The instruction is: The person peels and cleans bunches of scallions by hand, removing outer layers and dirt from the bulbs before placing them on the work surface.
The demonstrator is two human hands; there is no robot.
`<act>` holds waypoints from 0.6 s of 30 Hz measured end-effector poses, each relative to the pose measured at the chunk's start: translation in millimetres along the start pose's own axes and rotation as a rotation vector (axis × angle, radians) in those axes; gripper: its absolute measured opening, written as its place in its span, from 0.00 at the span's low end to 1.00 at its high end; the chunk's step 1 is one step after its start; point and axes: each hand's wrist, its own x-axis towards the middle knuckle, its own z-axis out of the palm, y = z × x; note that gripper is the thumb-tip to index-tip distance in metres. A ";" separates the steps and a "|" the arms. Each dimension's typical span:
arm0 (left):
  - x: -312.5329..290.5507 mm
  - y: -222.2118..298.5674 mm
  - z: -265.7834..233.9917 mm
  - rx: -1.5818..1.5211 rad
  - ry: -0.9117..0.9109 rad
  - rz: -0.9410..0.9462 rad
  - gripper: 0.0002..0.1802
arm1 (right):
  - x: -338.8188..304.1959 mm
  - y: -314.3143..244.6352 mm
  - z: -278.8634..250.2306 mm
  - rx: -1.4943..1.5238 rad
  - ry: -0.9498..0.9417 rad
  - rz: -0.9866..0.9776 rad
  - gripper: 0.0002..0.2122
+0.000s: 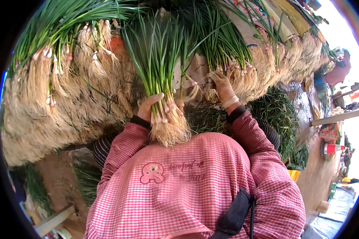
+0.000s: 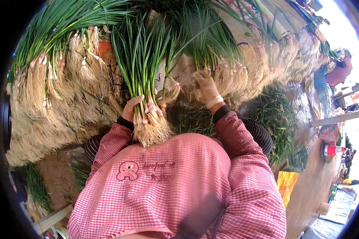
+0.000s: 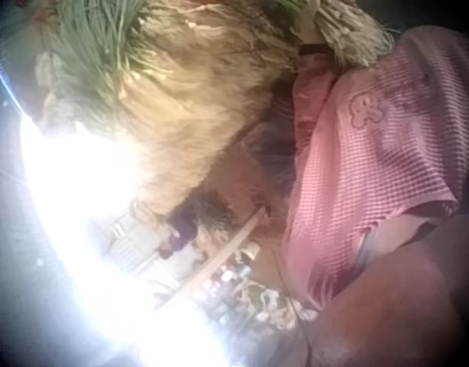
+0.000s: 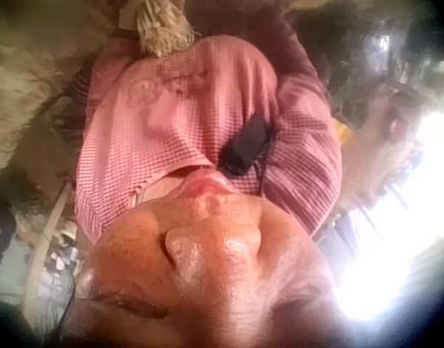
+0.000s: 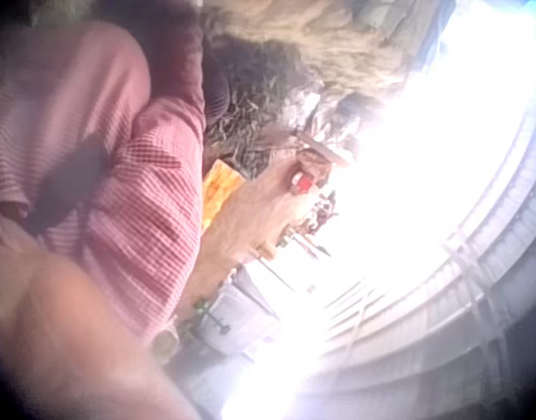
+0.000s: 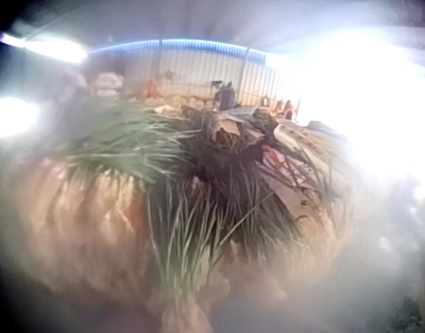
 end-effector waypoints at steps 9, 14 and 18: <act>-2.0 5.9 -14.1 -0.064 0.016 -0.052 0.22 | -43.8 -50.1 29.8 -0.059 -0.790 -0.110 0.11; -1.3 9.8 0.5 -0.090 -0.059 -0.044 0.23 | -73.8 -25.8 55.1 -0.310 -0.976 0.227 0.12; 0.8 12.6 -1.9 -0.040 -0.070 -0.060 0.25 | -13.8 69.5 8.4 -0.852 -0.986 -0.251 0.12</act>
